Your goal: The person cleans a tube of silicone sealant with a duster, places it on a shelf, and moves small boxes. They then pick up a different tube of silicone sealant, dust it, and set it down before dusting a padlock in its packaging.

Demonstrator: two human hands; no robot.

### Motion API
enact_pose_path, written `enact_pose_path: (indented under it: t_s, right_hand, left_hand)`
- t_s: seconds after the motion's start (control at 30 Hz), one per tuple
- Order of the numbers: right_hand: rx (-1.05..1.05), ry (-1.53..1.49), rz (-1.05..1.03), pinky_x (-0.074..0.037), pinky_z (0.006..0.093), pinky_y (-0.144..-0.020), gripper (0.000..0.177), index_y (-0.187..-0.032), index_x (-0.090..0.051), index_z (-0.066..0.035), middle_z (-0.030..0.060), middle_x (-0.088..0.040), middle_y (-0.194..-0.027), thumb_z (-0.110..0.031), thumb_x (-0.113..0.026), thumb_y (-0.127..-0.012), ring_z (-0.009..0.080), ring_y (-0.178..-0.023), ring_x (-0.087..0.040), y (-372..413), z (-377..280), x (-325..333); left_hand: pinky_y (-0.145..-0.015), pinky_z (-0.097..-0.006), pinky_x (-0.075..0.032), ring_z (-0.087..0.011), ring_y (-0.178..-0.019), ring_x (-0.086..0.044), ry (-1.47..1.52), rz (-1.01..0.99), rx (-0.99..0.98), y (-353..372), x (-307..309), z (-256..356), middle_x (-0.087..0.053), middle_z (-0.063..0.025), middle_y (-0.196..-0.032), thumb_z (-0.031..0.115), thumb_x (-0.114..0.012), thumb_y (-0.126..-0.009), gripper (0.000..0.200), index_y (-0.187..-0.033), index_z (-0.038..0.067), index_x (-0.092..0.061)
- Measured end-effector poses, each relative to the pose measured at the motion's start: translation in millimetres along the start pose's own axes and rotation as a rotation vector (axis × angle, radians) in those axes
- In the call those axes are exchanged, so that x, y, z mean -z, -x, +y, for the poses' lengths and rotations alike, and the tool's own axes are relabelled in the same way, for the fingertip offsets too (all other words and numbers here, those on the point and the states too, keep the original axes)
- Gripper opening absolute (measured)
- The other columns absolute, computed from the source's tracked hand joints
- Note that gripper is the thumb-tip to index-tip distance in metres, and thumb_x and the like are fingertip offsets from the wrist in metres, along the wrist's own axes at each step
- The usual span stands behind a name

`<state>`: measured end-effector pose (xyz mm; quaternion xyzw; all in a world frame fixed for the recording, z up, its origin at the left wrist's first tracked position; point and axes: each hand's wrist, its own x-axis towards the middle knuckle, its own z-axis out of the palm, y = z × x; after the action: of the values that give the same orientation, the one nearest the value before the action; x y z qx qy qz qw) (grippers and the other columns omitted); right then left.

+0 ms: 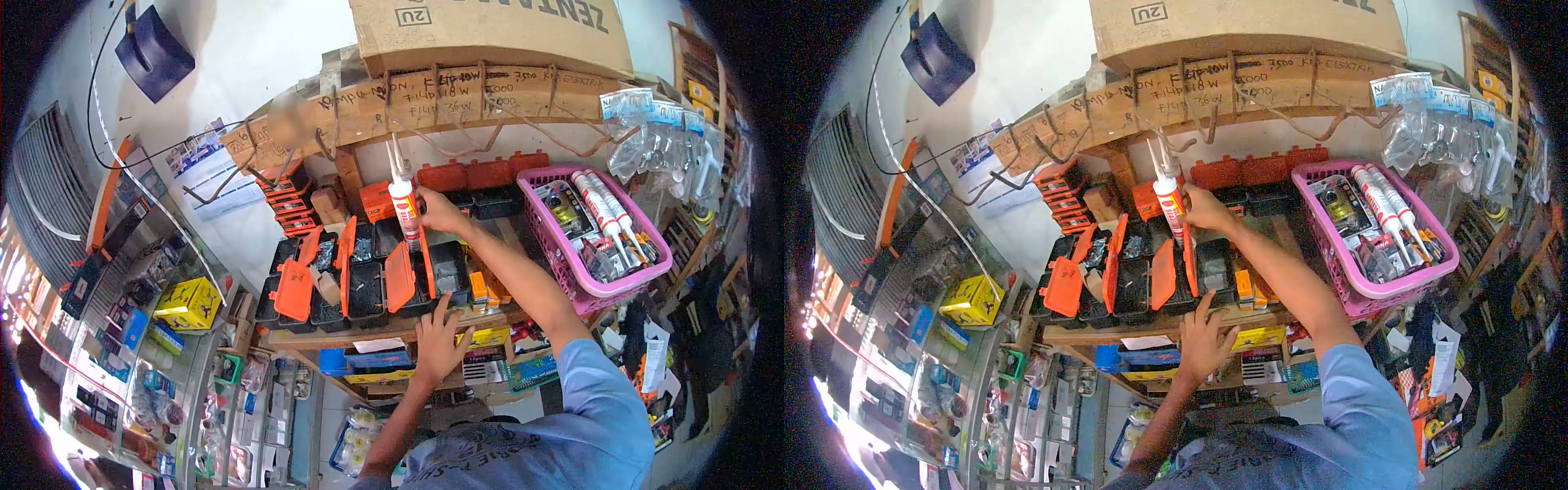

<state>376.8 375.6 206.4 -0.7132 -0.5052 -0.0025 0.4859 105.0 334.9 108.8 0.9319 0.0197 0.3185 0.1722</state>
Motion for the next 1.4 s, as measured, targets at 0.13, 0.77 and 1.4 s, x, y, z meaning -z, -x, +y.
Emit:
enact_pose_path:
  t_s: [0.13, 0.77, 1.4]
  right_hand:
    - [0.008, 0.016, 0.100, -0.047, 0.0303, -0.076, 0.053, -0.099, -0.053, -0.001, 0.0062, -0.062, -0.090, -0.015, -0.085, -0.059, 0.0154, -0.084, -0.058, 4.0, 5.5, -6.0]
    - [-0.227, -0.187, 0.136, -0.048, 0.0312, -0.073, 0.055, -0.105, -0.056, -0.003, 0.0063, -0.058, -0.089, -0.015, -0.085, -0.059, 0.0166, -0.083, -0.056, 25.6, 9.9, 11.1]
    - [-0.203, 0.010, -0.040, -0.046, 0.0346, -0.088, 0.033, -0.115, -0.055, -0.004, 0.0093, -0.057, -0.111, -0.021, -0.064, -0.088, 0.0207, -0.102, -0.058, 238.2, -127.5, 140.6]
  left_hand:
    - [-0.085, -0.0424, -0.036, -0.0298, -0.097, -0.044, 0.016, -0.026, 0.005, -0.3, 0.6, -2.8, -0.033, -0.0082, -0.146, 0.032, -0.063, -0.084, 0.034, -0.106, 0.007, -0.062]
    - [-0.092, -0.0457, -0.033, -0.0355, -0.110, -0.041, 0.186, 0.093, 0.048, -9.5, -8.5, -2.8, -0.043, -0.0161, -0.127, 0.024, -0.067, -0.081, 0.023, -0.090, 0.005, -0.058]
    - [-0.083, -0.0436, -0.039, -0.0330, -0.097, -0.051, 0.144, 0.295, 0.044, -17.2, -29.4, -11.1, -0.054, -0.0123, -0.112, 0.012, -0.060, -0.084, 0.014, -0.098, 0.008, -0.059]
